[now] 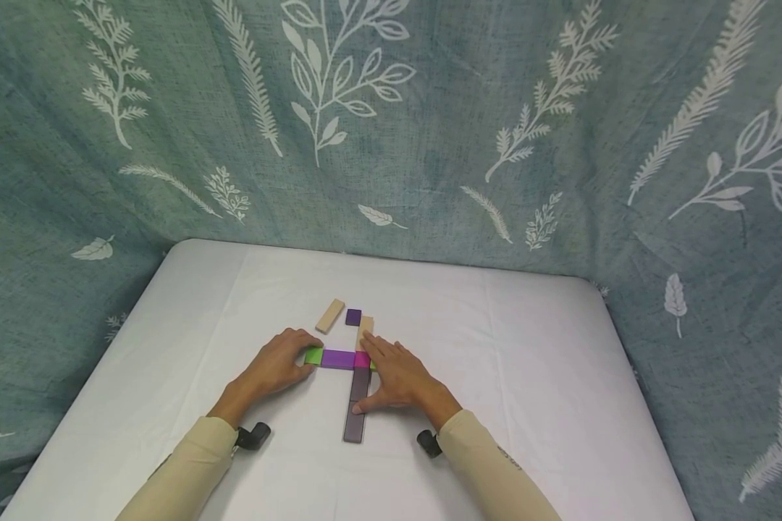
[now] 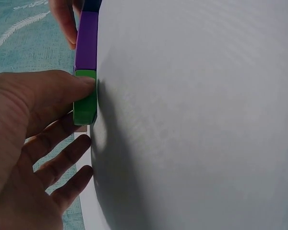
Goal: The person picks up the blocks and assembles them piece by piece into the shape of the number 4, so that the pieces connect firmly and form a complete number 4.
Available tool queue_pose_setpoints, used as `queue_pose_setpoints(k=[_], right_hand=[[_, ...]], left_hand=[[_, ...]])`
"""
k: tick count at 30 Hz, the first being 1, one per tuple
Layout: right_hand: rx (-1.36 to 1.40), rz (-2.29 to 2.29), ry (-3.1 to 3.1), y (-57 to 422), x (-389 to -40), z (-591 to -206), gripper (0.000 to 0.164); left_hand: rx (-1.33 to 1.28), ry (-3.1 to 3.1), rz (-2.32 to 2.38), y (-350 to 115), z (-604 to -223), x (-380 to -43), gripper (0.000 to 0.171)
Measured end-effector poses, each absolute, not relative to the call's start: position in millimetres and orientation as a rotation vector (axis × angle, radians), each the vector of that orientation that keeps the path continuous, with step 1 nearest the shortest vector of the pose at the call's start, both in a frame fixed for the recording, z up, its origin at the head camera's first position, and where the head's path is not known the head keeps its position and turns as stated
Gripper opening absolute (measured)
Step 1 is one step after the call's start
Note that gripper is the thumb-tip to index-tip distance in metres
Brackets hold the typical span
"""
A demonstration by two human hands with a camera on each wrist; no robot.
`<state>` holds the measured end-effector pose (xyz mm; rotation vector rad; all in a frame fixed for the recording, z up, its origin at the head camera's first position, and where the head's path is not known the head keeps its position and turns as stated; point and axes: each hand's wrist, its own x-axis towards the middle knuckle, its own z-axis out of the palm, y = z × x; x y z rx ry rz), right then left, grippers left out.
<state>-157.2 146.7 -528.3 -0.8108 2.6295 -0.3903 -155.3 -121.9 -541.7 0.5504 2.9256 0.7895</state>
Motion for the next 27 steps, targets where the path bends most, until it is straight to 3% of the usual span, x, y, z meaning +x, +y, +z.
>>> queue_pose_setpoints(k=[27], right_hand=[[-0.85, -0.417, 2.625, 147.9, -156.2, -525.3, 0.128]], left_hand=[[0.482, 2.812, 0.998, -132.8, -534.2, -160.6, 0.041]])
